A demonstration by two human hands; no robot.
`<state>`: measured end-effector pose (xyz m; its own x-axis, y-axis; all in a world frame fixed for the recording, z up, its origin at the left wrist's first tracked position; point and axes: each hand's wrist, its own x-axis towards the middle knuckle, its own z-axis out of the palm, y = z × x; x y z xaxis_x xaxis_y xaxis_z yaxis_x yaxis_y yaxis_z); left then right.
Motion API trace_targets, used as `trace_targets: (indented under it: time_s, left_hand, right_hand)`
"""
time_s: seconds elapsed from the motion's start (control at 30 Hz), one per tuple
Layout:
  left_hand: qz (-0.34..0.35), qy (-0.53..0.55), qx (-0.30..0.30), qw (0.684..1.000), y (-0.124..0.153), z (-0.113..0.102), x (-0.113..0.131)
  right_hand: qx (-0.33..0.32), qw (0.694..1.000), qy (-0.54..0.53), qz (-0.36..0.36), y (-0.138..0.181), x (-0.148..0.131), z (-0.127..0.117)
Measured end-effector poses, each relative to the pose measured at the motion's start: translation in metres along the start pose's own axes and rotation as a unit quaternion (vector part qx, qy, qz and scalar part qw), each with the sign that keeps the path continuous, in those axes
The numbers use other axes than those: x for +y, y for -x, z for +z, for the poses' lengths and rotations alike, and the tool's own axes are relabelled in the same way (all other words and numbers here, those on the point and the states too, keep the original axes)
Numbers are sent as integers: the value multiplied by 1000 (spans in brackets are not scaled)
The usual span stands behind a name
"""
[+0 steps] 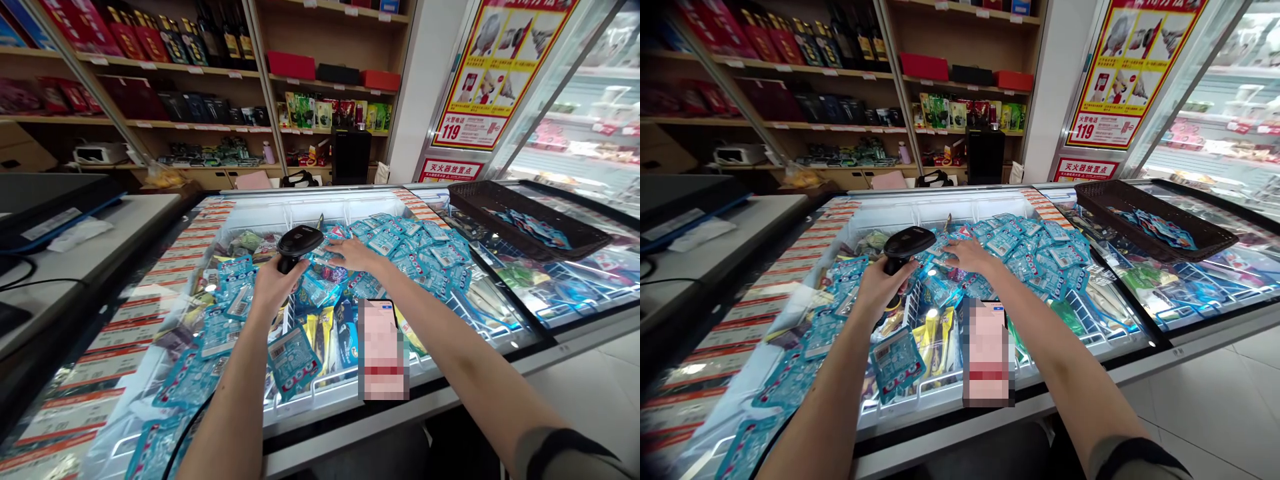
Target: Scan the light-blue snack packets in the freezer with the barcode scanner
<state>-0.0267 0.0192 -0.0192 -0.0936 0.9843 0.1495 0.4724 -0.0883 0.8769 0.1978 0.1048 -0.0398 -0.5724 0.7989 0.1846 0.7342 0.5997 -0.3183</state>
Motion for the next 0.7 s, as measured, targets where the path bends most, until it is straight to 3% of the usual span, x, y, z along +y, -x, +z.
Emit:
trace_targets:
  time_s: [0.17, 0.37, 0.5, 0.6, 0.7]
  left_hand:
    - [-2, -11, -7, 1000, 0, -1, 1]
    - [-4, -24, -15, 1000, -1, 0, -3]
    - [-9, -16, -11, 1000, -1, -1, -1]
    - [-11, -7, 4, 1000, 1, -2, 2]
    - [-8, -6, 16, 1000, 3, -3, 6]
  right_hand:
    - [21, 1000, -3, -12, 9, -14, -5]
    - [91, 984, 40, 148, -6, -17, 4]
    - [69, 977, 71, 190, -18, -16, 8]
    - [34, 978, 30, 203, -24, -10, 7]
    - [45, 972, -18, 229, -26, -2, 5]
